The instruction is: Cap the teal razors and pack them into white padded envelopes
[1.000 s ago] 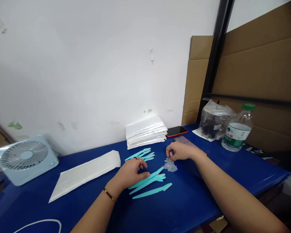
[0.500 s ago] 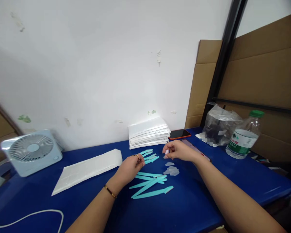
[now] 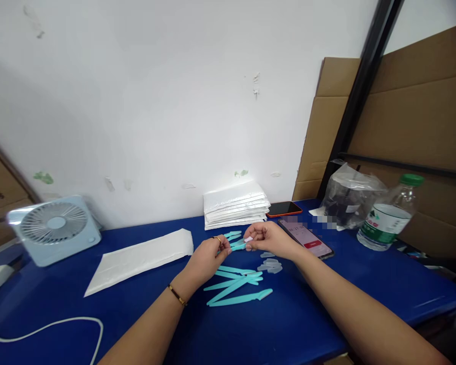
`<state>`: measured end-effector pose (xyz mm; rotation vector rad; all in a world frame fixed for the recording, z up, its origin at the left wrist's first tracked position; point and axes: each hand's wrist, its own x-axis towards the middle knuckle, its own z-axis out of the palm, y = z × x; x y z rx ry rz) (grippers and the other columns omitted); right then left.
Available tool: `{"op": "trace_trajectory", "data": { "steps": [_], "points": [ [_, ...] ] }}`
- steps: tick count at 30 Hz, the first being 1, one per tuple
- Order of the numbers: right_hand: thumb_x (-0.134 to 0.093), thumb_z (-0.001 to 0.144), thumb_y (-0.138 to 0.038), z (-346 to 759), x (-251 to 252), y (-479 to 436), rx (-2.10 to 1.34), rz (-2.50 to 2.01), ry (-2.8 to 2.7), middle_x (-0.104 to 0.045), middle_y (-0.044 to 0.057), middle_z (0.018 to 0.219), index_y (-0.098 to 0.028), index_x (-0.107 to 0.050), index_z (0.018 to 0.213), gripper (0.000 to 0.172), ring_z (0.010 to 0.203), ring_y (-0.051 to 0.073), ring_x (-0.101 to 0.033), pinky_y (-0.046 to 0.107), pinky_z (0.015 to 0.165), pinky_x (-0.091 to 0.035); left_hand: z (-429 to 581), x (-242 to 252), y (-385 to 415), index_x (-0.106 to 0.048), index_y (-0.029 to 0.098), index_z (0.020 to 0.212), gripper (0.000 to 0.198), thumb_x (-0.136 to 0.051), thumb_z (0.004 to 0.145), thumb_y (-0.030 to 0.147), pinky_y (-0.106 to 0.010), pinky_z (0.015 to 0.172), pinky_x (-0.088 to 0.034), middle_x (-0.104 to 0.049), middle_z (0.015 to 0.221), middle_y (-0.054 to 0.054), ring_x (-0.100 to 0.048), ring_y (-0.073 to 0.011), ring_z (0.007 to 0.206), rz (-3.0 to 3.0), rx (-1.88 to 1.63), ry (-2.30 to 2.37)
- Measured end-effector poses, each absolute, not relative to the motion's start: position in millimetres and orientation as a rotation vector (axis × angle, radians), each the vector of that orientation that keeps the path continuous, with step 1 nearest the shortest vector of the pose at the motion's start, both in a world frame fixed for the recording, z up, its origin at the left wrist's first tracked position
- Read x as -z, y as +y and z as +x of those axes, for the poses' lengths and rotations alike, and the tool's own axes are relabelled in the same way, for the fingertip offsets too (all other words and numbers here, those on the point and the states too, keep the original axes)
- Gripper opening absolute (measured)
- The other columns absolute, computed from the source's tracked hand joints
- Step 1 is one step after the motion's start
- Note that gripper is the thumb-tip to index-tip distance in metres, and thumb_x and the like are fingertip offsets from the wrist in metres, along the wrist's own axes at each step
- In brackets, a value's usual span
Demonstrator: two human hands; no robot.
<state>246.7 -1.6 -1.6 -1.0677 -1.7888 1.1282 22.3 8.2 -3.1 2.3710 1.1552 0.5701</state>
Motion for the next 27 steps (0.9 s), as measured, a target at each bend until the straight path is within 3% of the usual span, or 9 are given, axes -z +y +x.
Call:
{"op": "trace_trajectory", "data": {
  "steps": [4, 7, 13, 19, 27],
  "points": [
    [-0.065, 0.069, -0.036, 254.9, 0.3, 1.9, -0.764, -1.226, -1.881, -0.066, 0.004, 0.075, -0.015, -0.062, 0.092, 0.03, 0.066, 0.015, -0.061, 0.024, 0.059, -0.046, 18.9, 2.6, 13.0, -0.057, 0.021, 0.096, 0.019, -0.048, 0.082, 0.029, -0.028, 0.076, -0.04, -0.061, 0.094, -0.003, -0.053, -0.0183, 0.089, 2.433, -0.673, 1.322],
    [-0.062, 0.072, -0.034, 277.0, -6.3, 2.8, -0.531, -1.369, -2.034, -0.064, 0.003, 0.075, -0.017, -0.066, 0.08, 0.02, 0.064, 0.014, -0.056, 0.023, 0.057, -0.042, 14.4, 0.2, 12.5, -0.06, 0.022, 0.096, 0.022, -0.054, 0.077, 0.032, -0.03, 0.081, -0.039, -0.059, 0.101, -0.004, -0.052, -0.0204, 0.095, 2.484, -0.58, 1.264],
    [-0.069, 0.061, -0.027, 296.6, -7.0, 0.4, -0.776, -1.592, -2.308, -0.063, 0.001, 0.064, -0.019, -0.067, 0.068, 0.011, 0.057, 0.014, -0.054, 0.022, 0.048, -0.036, 14.2, 1.8, 5.6, -0.064, 0.022, 0.076, 0.011, -0.058, 0.073, 0.031, -0.024, 0.066, -0.039, -0.061, 0.084, 0.0, -0.054, -0.0152, 0.079, 2.443, -0.296, 1.056],
    [-0.06, 0.069, -0.026, 285.9, -5.6, -1.0, -0.755, -1.489, -2.236, -0.063, 0.001, 0.066, -0.017, -0.063, 0.074, 0.01, 0.059, 0.014, -0.054, 0.022, 0.05, -0.038, 13.8, 5.1, 11.4, -0.058, 0.02, 0.08, 0.016, -0.049, 0.079, 0.033, -0.023, 0.055, -0.035, -0.06, 0.071, 0.001, -0.052, -0.0128, 0.063, 2.342, -0.398, 1.196],
    [-0.056, 0.075, -0.027, 275.0, -14.4, -7.5, -0.731, -1.315, -2.223, -0.063, 0.001, 0.07, -0.017, -0.064, 0.078, 0.013, 0.063, 0.013, -0.054, 0.022, 0.054, -0.039, 13.4, 0.9, 13.2, -0.057, 0.02, 0.078, 0.014, -0.048, 0.08, 0.031, -0.022, 0.055, -0.035, -0.06, 0.071, 0.0, -0.053, -0.0131, 0.065, 2.354, -0.465, 1.236]
  ]
}}
